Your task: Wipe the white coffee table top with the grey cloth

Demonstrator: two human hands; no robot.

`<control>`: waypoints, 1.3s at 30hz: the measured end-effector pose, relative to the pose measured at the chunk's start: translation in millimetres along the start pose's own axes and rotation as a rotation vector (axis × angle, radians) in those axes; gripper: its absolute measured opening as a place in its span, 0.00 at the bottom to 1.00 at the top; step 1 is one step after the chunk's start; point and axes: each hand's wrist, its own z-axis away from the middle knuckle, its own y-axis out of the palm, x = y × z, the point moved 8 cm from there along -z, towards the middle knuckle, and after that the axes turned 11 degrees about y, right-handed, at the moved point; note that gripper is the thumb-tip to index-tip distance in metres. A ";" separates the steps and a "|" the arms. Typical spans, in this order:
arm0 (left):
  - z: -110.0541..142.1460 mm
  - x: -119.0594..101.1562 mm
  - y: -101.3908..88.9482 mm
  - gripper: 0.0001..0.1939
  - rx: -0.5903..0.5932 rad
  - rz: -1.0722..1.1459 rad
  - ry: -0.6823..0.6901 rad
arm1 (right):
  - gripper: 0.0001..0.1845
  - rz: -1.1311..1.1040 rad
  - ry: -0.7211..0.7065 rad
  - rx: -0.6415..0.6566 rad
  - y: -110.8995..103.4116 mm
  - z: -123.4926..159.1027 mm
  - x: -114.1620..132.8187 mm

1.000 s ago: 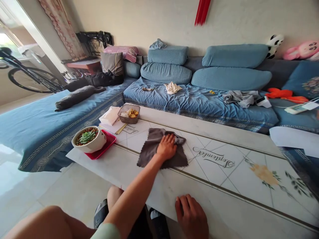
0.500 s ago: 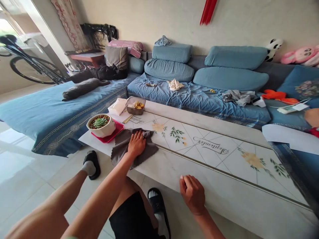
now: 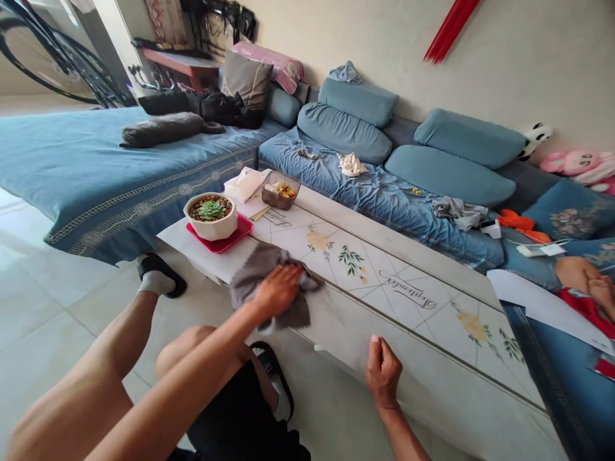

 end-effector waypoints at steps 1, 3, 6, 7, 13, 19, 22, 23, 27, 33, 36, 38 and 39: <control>-0.1 29.1 -10.7 0.30 -0.017 -0.013 -0.071 | 0.26 -0.009 0.029 0.008 0.6 0.1 -2.4; -8.5 55.1 -20.8 0.30 -0.041 -0.027 -0.162 | 0.27 -0.027 0.092 0.019 1.6 0.6 -7.9; -28.1 0.8 -3.2 0.32 -0.044 0.005 -0.107 | 0.29 -0.061 0.183 0.034 1.8 2.0 -16.7; -33.1 -36.1 9.0 0.32 -0.030 0.032 -0.037 | 0.30 -0.087 0.217 0.038 0.8 2.1 -19.7; -46.4 -192.9 51.1 0.36 0.044 0.197 0.306 | 0.23 -0.250 0.210 -0.135 -22.7 -29.1 -3.5; 38.3 -91.2 -6.4 0.28 -0.223 0.215 0.133 | 0.32 0.078 -0.436 0.452 70.8 -43.7 82.5; 105.2 -21.4 -16.5 0.26 -0.253 0.093 -0.143 | 0.40 0.325 -0.676 0.573 124.8 -14.9 100.8; 120.7 -5.2 -17.2 0.27 -0.250 0.059 -0.178 | 0.42 0.363 -0.727 0.574 140.5 -7.0 108.4; 143.8 48.0 -26.3 0.32 -0.280 -0.019 -0.245 | 0.37 0.338 -0.836 0.581 205.6 12.8 165.0; 140.5 101.7 -51.5 0.29 -0.355 -0.038 -0.368 | 0.34 0.286 -0.779 0.701 281.5 24.5 264.2; 143.5 101.9 -57.0 0.29 -0.434 -0.070 -0.374 | 0.36 0.277 -0.787 0.720 264.7 28.8 265.3; 146.2 100.6 -56.7 0.30 -0.479 -0.084 -0.379 | 0.36 0.300 -0.804 0.707 232.6 34.3 236.1; 147.1 100.3 -55.8 0.30 -0.496 -0.085 -0.378 | 0.36 0.330 -0.805 0.687 211.2 37.5 212.6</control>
